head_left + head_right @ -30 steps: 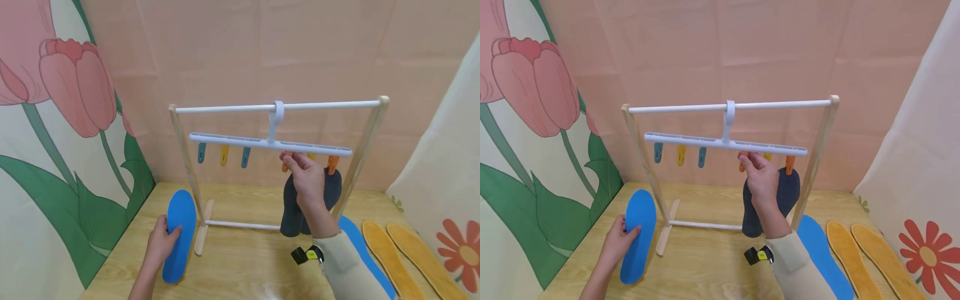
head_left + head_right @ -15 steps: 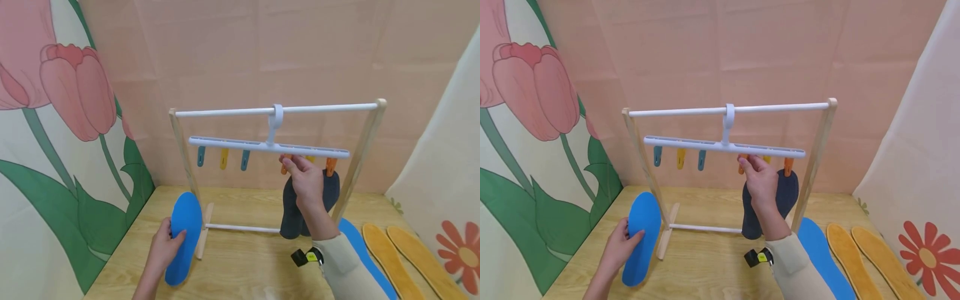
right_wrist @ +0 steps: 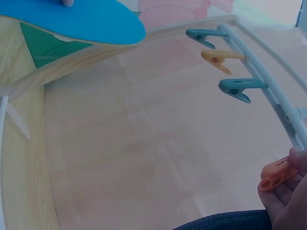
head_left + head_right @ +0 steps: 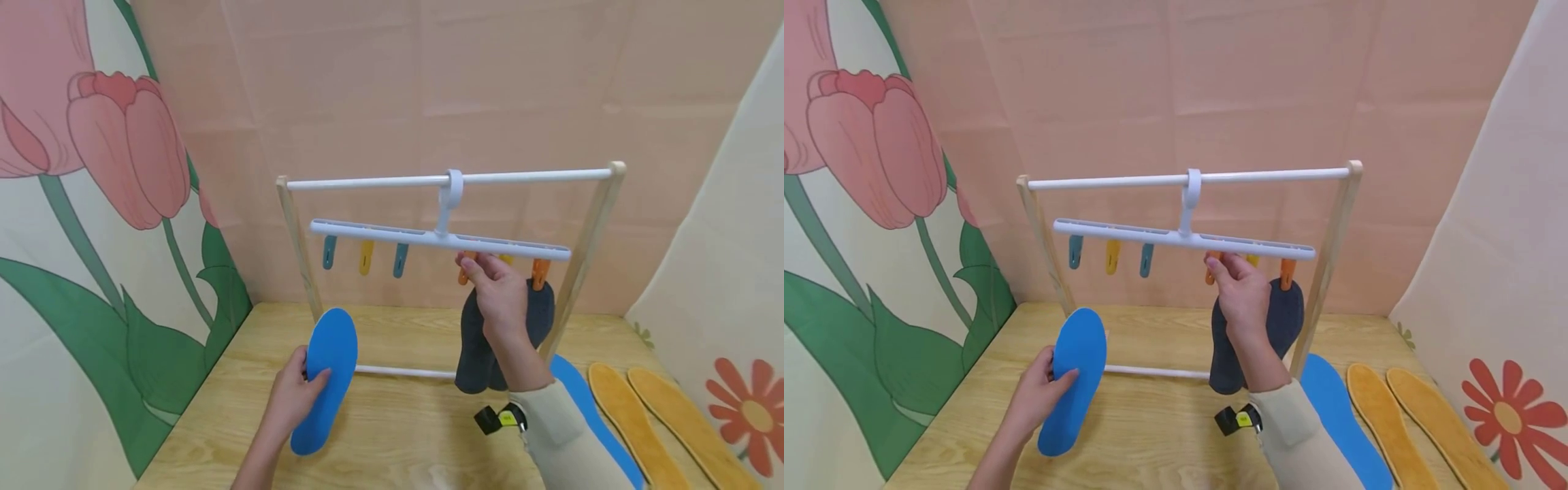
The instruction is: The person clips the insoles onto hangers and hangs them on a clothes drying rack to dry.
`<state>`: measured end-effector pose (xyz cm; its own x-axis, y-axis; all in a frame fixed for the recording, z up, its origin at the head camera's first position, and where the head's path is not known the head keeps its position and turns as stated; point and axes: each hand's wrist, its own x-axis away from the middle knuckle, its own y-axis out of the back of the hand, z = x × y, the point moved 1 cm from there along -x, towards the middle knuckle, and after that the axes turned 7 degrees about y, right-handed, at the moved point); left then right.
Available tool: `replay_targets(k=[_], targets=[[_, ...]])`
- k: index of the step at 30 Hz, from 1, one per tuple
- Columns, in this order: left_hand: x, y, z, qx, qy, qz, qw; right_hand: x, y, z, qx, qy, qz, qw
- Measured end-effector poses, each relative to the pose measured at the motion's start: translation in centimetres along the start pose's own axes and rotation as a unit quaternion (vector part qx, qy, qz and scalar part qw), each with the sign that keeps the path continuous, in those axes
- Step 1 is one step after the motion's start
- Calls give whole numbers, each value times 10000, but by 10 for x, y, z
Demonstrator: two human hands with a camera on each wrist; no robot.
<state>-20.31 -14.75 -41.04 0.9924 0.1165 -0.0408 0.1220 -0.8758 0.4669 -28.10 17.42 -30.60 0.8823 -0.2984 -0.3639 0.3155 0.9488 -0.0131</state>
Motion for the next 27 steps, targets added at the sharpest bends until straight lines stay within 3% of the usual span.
replay_targets(k=[6,27], targets=[[-6,-13,-6,82,-276,120,9995,-1,1,0,-12,31,-15,10000],[-14,-38,-28,59,-413,424,9982,2,1,1,20,-18,76,10000]])
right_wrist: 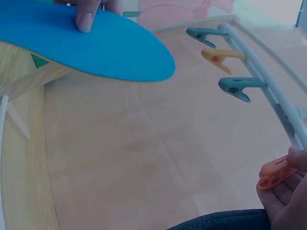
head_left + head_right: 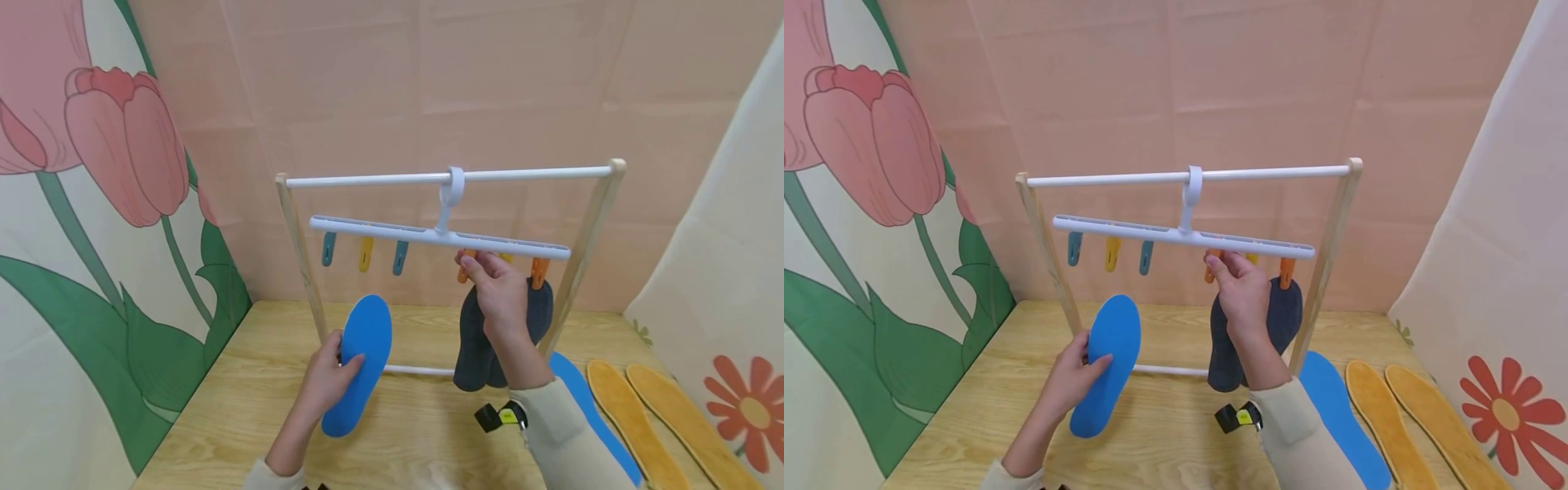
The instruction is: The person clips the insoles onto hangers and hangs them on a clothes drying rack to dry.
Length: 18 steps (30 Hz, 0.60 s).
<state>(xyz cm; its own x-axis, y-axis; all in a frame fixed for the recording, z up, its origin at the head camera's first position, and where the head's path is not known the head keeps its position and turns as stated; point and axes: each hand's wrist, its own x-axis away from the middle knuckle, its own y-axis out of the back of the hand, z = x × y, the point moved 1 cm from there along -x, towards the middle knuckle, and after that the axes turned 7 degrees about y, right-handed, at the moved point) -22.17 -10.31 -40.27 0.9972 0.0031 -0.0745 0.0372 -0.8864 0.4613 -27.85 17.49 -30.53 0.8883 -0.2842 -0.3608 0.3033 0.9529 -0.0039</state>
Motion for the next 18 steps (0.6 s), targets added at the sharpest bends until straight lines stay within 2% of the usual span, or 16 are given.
replay_targets(k=[6,13,18], targets=[[-1,-4,-3,10,9,122,9999,1,0,1,14,-58,-8,10000],[-3,-11,-8,-100,-240,90,9996,0,-1,1,-71,-39,-28,10000],[-4,-15,-11,-39,-258,139,9996,0,-2,0,-87,7,-32,10000]])
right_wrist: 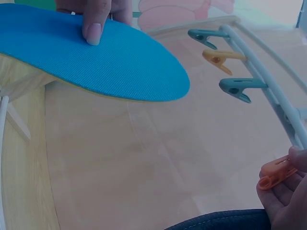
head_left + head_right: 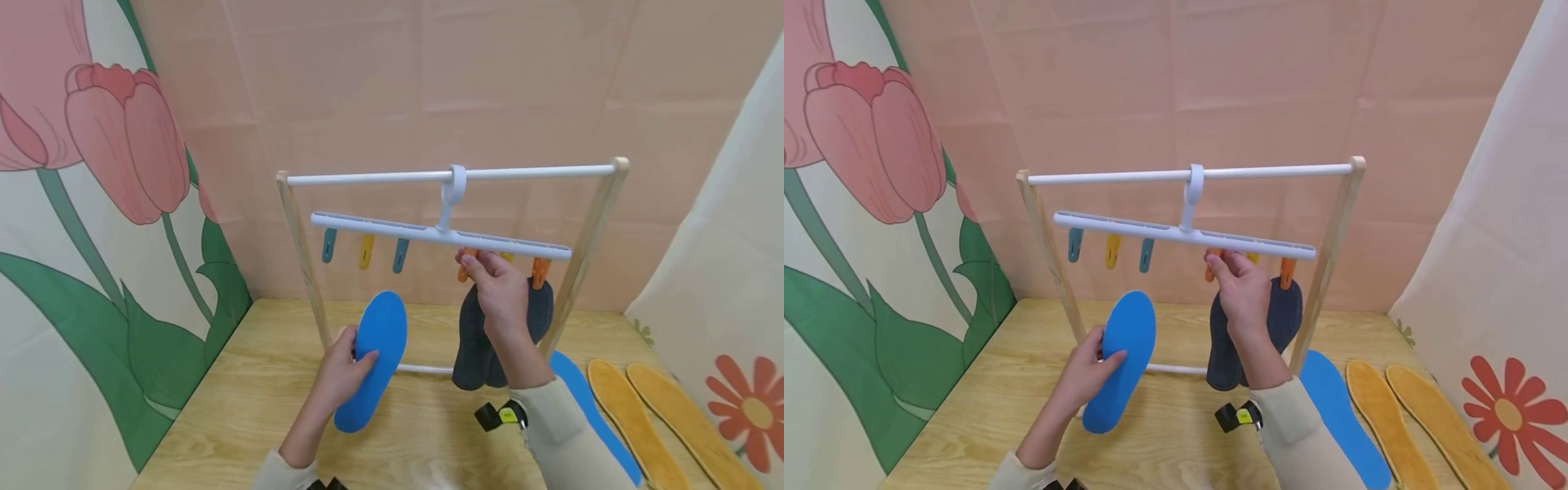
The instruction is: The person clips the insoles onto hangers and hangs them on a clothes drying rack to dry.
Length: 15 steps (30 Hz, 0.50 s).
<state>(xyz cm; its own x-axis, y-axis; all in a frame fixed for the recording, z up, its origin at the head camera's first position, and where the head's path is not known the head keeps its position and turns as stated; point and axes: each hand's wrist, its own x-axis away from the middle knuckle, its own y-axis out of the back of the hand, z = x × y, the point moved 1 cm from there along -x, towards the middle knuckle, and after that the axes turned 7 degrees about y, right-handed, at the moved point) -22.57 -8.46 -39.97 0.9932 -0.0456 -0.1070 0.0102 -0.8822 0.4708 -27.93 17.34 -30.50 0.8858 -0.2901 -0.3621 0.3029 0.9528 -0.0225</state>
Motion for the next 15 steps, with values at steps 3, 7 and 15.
replay_targets(k=[3,7,15], targets=[[-2,-2,-3,33,31,20,10000,-1,0,1,7,26,-2,10000],[-5,-5,-6,78,85,103,9999,-1,0,2,40,7,16,10000],[-9,-12,-9,159,91,371,9991,2,0,0,117,-65,-5,9999]])
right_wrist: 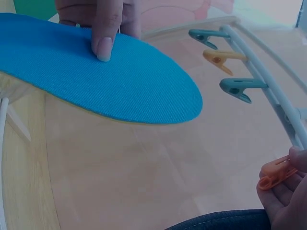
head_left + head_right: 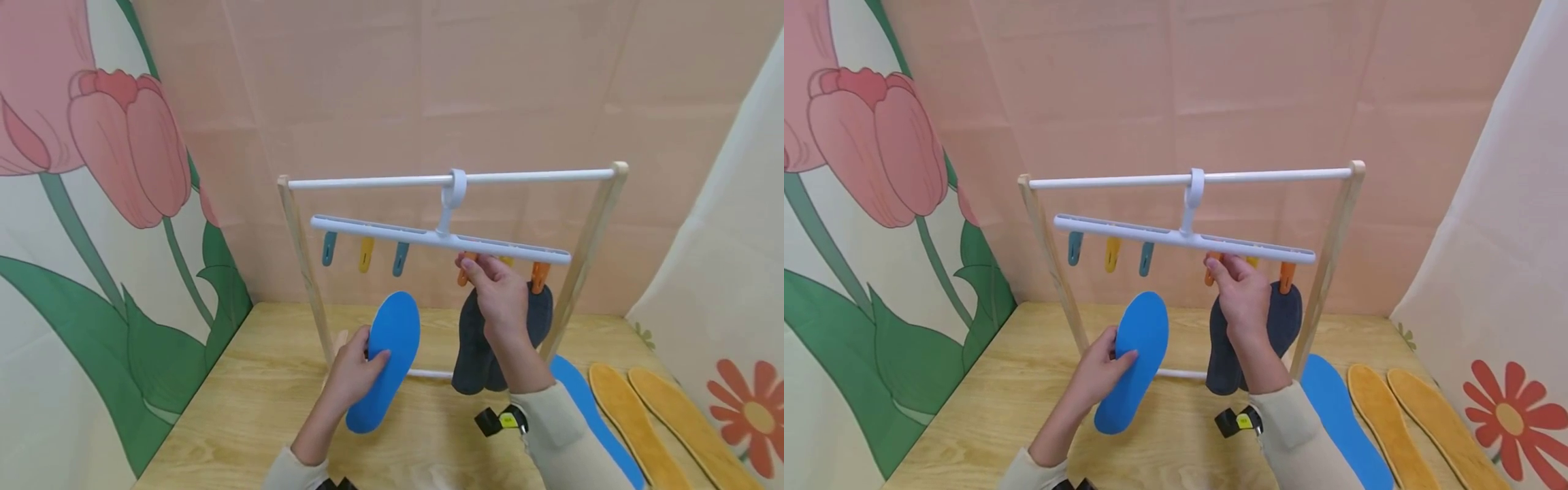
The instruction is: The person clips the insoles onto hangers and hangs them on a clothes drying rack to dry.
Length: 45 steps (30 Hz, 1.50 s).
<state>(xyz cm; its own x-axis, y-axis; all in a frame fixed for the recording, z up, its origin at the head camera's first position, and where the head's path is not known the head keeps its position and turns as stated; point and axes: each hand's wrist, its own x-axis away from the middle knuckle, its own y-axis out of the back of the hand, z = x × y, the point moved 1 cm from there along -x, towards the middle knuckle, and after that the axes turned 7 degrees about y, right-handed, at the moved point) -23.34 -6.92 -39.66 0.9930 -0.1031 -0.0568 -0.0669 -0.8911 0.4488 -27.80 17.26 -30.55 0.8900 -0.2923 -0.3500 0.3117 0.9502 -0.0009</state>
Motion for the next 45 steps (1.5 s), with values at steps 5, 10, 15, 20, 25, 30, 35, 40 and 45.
replay_targets(k=[5,10,15,20,25,30,35,40,45], targets=[[-3,-2,-4,30,-56,19,10000,0,0,1,-30,79,-4,10000],[-7,-6,-7,68,-139,93,9998,1,0,0,-5,45,11,10000],[-9,-10,-8,77,-114,161,9998,1,0,0,29,18,12,10000],[-11,-13,-9,153,-72,227,9996,3,-1,0,40,41,22,10000],[-13,-17,-14,165,-186,265,9993,3,-1,1,59,92,24,9999],[-15,-22,-18,89,-315,287,9991,3,-1,2,40,99,11,9999],[-17,-23,-21,123,-312,314,9989,3,-2,2,30,114,15,9999],[-19,-26,-22,190,-332,341,9987,3,-2,2,60,145,-10,9999],[-20,-30,-24,310,-299,351,9985,4,-3,1,89,138,-55,9998]])
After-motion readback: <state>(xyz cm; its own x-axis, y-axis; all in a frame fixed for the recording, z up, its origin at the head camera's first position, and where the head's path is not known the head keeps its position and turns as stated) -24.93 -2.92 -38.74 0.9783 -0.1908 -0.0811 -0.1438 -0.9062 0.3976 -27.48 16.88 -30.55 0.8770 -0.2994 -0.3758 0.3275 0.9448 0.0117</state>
